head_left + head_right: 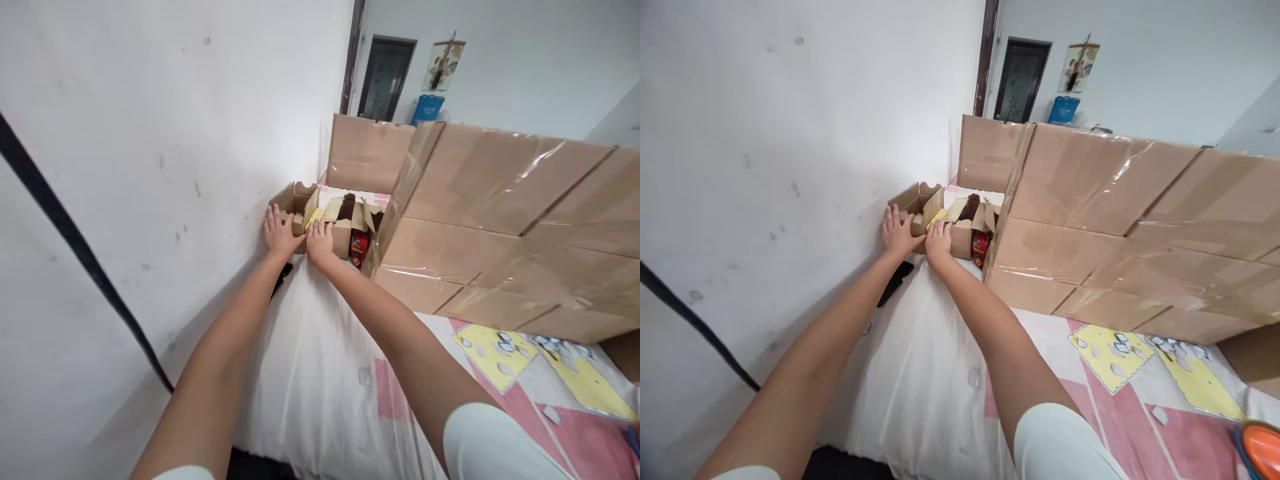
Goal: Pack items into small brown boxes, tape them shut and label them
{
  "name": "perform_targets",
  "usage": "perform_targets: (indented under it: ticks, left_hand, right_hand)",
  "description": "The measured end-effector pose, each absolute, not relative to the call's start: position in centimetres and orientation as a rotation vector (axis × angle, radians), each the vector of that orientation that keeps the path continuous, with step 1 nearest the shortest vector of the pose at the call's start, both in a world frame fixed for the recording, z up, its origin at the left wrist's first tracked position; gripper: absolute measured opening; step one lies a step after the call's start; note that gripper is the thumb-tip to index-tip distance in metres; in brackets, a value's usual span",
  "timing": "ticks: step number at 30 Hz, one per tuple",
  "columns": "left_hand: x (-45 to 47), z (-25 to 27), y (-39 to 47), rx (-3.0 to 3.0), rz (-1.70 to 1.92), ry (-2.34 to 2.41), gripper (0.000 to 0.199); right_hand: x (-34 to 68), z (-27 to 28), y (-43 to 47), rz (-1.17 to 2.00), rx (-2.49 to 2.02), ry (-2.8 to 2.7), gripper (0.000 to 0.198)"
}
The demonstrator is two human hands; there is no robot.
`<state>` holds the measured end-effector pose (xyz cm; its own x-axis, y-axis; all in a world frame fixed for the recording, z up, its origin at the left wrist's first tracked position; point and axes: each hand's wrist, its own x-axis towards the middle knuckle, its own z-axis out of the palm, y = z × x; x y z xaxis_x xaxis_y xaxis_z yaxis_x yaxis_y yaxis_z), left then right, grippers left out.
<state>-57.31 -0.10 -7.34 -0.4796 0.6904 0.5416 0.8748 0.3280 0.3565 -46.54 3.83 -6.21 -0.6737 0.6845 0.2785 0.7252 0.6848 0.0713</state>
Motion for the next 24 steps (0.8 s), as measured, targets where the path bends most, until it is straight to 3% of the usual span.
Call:
perform_targets:
  ticks: [9,11,19,24]
  left_hand:
    - [-54.9,-9.3,-0.2,-1.295,-0.976,-2.276,0.037]
    - [-54.2,-8.8,-1.0,-1.330,-0.928,-2.320,0.037]
    - [-52.9,-7.2,-4.7,-1.545,-0.744,-2.446,0.026]
    - [-52.4,-7.3,-5.2,-1.531,-0.745,-2.493,0.025]
  right_hand:
    - [-45.8,-7.0,5.7,-0.339,-0.659,-2.701,0.047]
    - [-45.5,-6.3,4.7,-0.271,-0.630,-2.773,0.045]
    - [-43.0,-4.9,0.8,-0.071,-0.914,-2.760,0.034]
    - [-43.6,-6.0,-0.1,0.045,-1.251,-2.642,0.043]
